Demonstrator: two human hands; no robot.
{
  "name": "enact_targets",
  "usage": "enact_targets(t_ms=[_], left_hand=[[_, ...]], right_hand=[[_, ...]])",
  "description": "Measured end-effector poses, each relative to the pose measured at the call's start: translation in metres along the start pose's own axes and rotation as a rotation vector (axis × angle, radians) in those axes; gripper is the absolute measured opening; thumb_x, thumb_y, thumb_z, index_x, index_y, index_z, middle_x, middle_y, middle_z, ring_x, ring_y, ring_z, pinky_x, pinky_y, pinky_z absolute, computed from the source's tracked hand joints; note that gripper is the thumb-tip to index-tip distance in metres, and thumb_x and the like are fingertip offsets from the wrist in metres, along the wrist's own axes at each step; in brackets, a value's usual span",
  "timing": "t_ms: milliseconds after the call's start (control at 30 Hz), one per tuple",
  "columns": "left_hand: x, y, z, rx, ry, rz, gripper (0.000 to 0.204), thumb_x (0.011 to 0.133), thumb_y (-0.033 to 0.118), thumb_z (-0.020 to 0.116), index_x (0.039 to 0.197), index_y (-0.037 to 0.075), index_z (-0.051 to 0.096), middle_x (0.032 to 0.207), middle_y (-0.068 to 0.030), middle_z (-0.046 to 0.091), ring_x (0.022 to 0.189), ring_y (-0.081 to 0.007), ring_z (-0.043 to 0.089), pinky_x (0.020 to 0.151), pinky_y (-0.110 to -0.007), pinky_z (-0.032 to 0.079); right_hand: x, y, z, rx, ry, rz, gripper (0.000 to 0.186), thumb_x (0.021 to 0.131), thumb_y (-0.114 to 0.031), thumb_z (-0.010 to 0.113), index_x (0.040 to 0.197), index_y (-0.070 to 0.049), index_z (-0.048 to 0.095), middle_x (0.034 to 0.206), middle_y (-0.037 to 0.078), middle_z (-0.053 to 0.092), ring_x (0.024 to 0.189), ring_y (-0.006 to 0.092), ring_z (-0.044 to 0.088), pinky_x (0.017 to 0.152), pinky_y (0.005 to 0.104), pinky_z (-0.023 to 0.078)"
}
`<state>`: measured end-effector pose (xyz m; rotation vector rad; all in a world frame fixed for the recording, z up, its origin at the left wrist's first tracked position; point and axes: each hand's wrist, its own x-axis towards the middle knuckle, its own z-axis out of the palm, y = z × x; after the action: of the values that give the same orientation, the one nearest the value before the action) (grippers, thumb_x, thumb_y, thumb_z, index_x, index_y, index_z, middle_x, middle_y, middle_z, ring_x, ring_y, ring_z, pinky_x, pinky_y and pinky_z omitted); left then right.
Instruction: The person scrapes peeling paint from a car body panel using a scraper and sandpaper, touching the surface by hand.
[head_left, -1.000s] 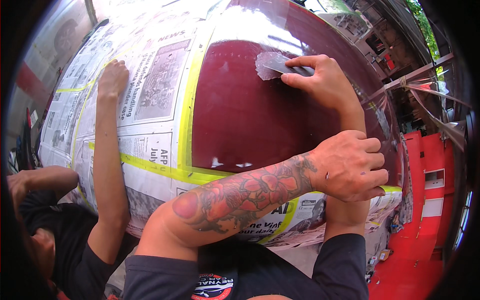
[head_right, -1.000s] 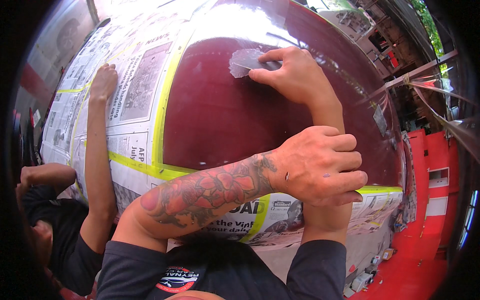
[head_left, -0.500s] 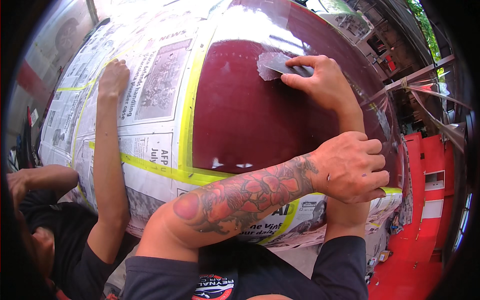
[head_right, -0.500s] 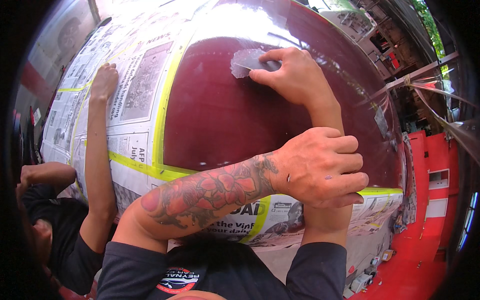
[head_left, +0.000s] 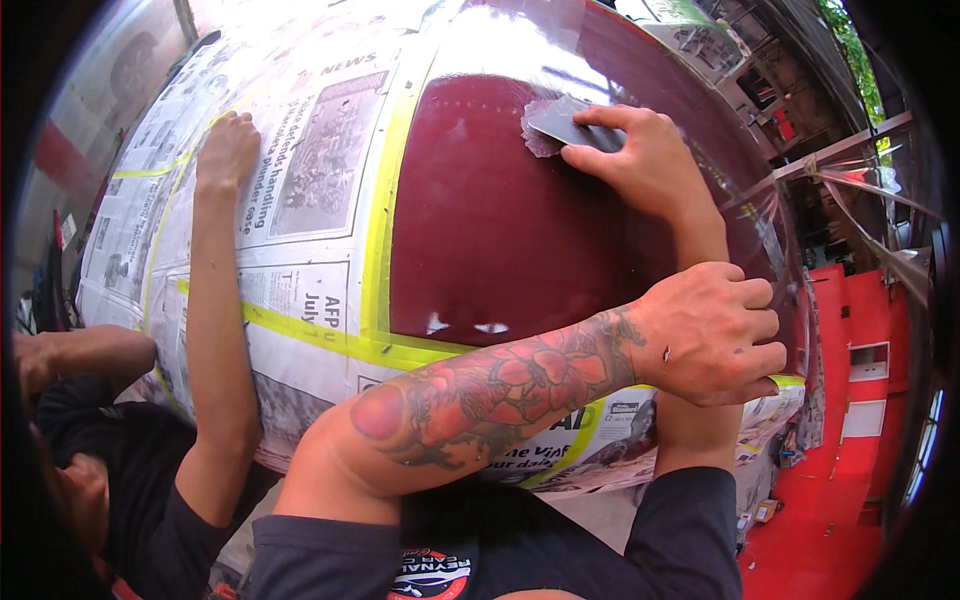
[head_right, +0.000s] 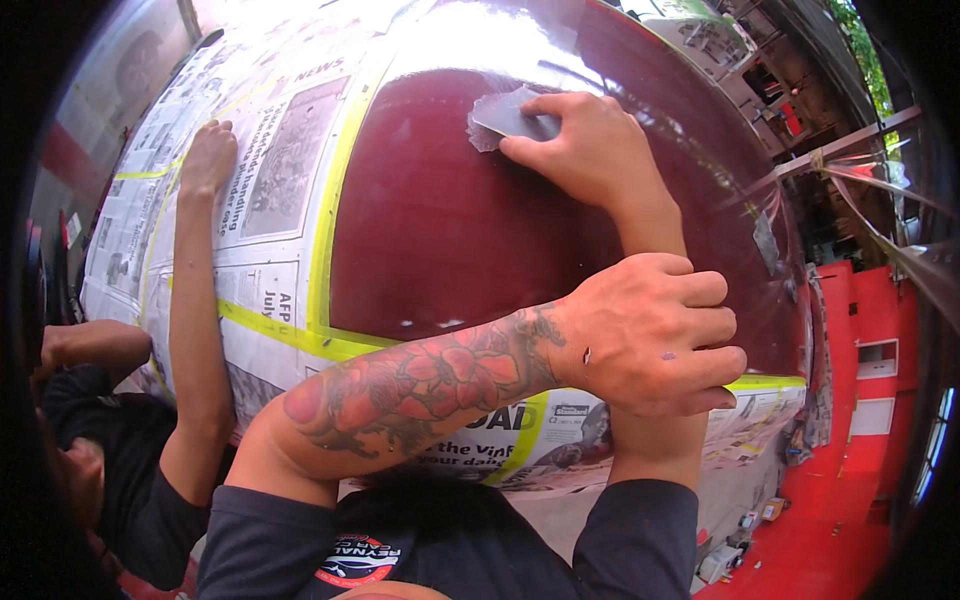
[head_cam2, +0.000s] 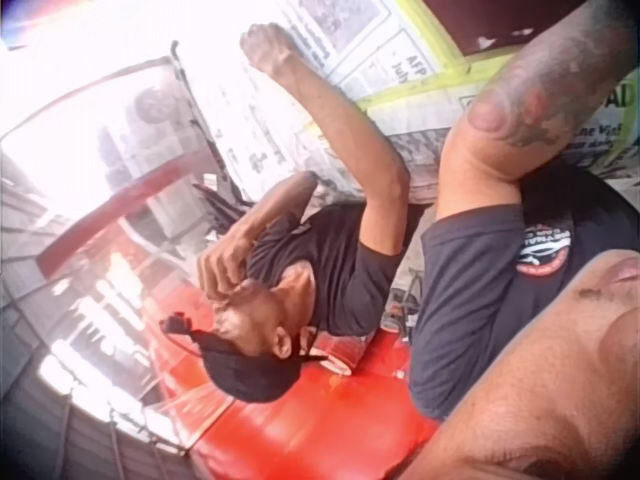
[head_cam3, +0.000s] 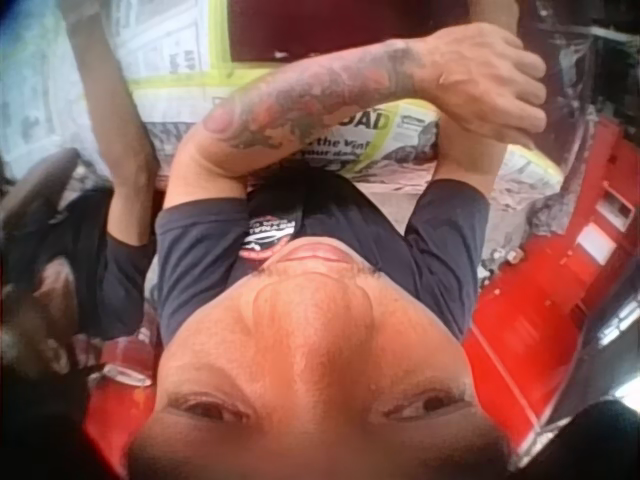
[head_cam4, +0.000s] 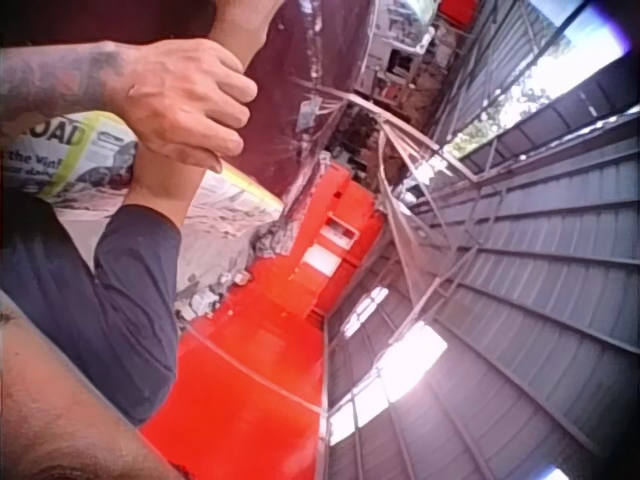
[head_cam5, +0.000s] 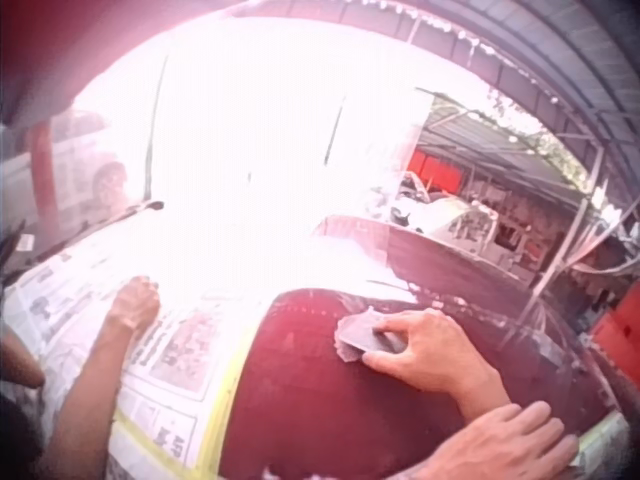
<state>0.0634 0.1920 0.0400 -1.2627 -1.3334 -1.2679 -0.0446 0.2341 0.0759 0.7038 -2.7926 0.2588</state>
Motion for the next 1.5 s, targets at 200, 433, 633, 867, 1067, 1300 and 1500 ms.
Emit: enact_targets(t_ms=[200,433,633,867,1067,1300,1500], left_hand=[[0.000,0.001,0.001,-0.016,0.011,0.004,0.030,0.081,0.036,0.079,0.080,0.013,0.060,0.074,0.0002,0.054,0.075,-0.0199,0.055,0.058,-0.036,0.044],[0.000,0.001,0.003,-0.015,0.000,-0.003,0.030,0.081,0.036,0.078,0.080,0.013,0.060,0.074,0.0003,0.054,0.075,-0.0201,0.055,0.059,-0.036,0.046],[0.000,0.002,0.002,-0.003,0.011,-0.004,0.029,0.081,0.036,0.078,0.079,0.013,0.060,0.074,0.0004,0.054,0.075,-0.0199,0.056,0.059,-0.036,0.046],[0.001,0.001,0.002,-0.009,0.023,-0.002,0.029,0.081,0.036,0.078,0.080,0.014,0.060,0.074,0.0002,0.055,0.075,-0.0200,0.056,0.059,-0.036,0.046],[0.001,0.001,0.002,-0.005,0.020,-0.001,0.029,0.081,0.036,0.079,0.080,0.014,0.061,0.075,0.0001,0.055,0.075,-0.0201,0.056,0.059,-0.036,0.046],[0.001,0.002,0.002,-0.004,0.021,-0.005,0.029,0.080,0.036,0.079,0.080,0.014,0.061,0.075,0.0003,0.056,0.075,-0.0200,0.056,0.060,-0.036,0.046],[0.000,0.001,0.002,0.001,0.017,-0.006,0.029,0.079,0.036,0.079,0.080,0.014,0.061,0.075,0.0004,0.056,0.075,-0.0200,0.056,0.060,-0.036,0.046]], right_hand=[[-0.011,-0.005,-0.023,0.214,-0.193,0.076,0.059,0.074,-0.043,0.080,0.117,-0.003,0.077,0.109,0.022,0.076,0.102,0.0338,0.074,0.093,0.0403,0.055],[-0.005,0.002,-0.019,0.234,-0.134,0.021,0.056,0.077,-0.041,0.080,0.117,-0.001,0.076,0.108,0.022,0.076,0.101,0.0333,0.074,0.092,0.0401,0.056],[-0.005,-0.004,-0.022,0.218,-0.164,0.047,0.057,0.078,-0.043,0.080,0.116,-0.001,0.076,0.106,0.023,0.076,0.099,0.0334,0.074,0.091,0.0400,0.055],[0.001,0.000,-0.020,0.268,-0.183,0.070,0.056,0.080,-0.045,0.078,0.115,-0.001,0.077,0.105,0.023,0.076,0.100,0.0339,0.073,0.093,0.0410,0.054],[0.001,-0.002,-0.023,0.273,-0.217,0.087,0.056,0.082,-0.046,0.078,0.115,-0.001,0.077,0.109,0.023,0.076,0.103,0.0346,0.072,0.094,0.0421,0.054],[0.002,-0.002,-0.021,0.263,-0.209,0.100,0.056,0.082,-0.046,0.077,0.115,-0.001,0.077,0.109,0.023,0.076,0.103,0.0344,0.072,0.095,0.0417,0.053],[0.003,-0.002,-0.018,0.314,-0.207,0.109,0.055,0.083,-0.046,0.077,0.114,-0.001,0.077,0.107,0.022,0.076,0.102,0.0334,0.072,0.094,0.0411,0.054]])
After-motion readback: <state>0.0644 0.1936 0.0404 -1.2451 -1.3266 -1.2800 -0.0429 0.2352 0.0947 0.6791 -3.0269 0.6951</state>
